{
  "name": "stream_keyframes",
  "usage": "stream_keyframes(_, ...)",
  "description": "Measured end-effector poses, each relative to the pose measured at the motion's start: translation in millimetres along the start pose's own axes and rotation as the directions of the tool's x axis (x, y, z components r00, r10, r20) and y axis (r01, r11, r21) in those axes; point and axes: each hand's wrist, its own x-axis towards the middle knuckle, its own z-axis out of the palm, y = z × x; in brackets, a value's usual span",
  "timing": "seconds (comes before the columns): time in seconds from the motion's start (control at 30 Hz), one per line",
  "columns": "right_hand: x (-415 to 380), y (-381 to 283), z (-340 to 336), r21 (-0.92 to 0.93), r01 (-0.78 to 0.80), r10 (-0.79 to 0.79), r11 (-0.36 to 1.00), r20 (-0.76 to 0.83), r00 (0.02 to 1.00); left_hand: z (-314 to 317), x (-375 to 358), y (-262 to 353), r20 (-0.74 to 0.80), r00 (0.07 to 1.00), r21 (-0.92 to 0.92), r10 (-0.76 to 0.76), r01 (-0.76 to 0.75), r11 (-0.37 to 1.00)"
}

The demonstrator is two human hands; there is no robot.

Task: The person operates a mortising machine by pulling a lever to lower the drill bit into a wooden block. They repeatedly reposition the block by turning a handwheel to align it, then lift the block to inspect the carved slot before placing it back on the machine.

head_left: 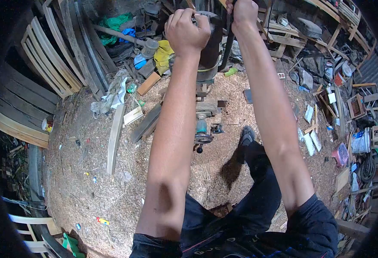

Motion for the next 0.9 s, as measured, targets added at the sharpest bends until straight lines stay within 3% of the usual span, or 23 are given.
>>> stream_keyframes(0.33, -39, 10, -25, 0.165, 0.081, -0.099, 0.983, 0.105, 0.989, -4, -2, 3, -0.004, 1.000, -0.034, -0.005, 0.005, 0.999)
stream_keyframes(0.43, -55, 9, -24, 0.269, 0.114, -0.131, 0.957, 0.049, 0.990, -7, -4, 4, 0.033, 0.999, -0.055, -0.012, 0.014, 0.998)
stream_keyframes(0.57, -69, 17, -37, 0.267, 0.135, -0.163, 0.954, 0.086, 0.983, -8, -4, 3, 0.038, 0.999, -0.047, 0.002, 0.000, 0.999)
stream_keyframes(0.67, -100, 11, -53, 0.093, 0.233, -0.247, 0.968, 0.192, 0.950, -7, -7, 1, 0.031, 0.999, -0.069, 0.012, -0.010, 0.998)
stream_keyframes(0.7, -113, 5, -50, 0.182, 0.188, -0.216, 0.965, 0.149, 0.965, -9, -6, 4, 0.024, 1.000, -0.082, 0.016, -0.014, 0.997)
stream_keyframes(0.8, -129, 12, -64, 0.192, 0.251, -0.284, 0.949, 0.173, 0.943, -15, -6, 12, 0.107, 0.992, -0.052, -0.068, 0.074, 0.996)
stream_keyframes(0.83, -140, 16, -73, 0.080, 0.277, -0.288, 0.957, 0.182, 0.940, -12, -9, 7, 0.093, 0.995, -0.054, -0.045, 0.051, 0.997)
stream_keyframes(0.9, -179, 39, -98, 0.145, 0.342, -0.367, 0.928, 0.220, 0.904, -6, -15, -3, 0.056, 0.998, -0.059, 0.003, 0.000, 0.998)
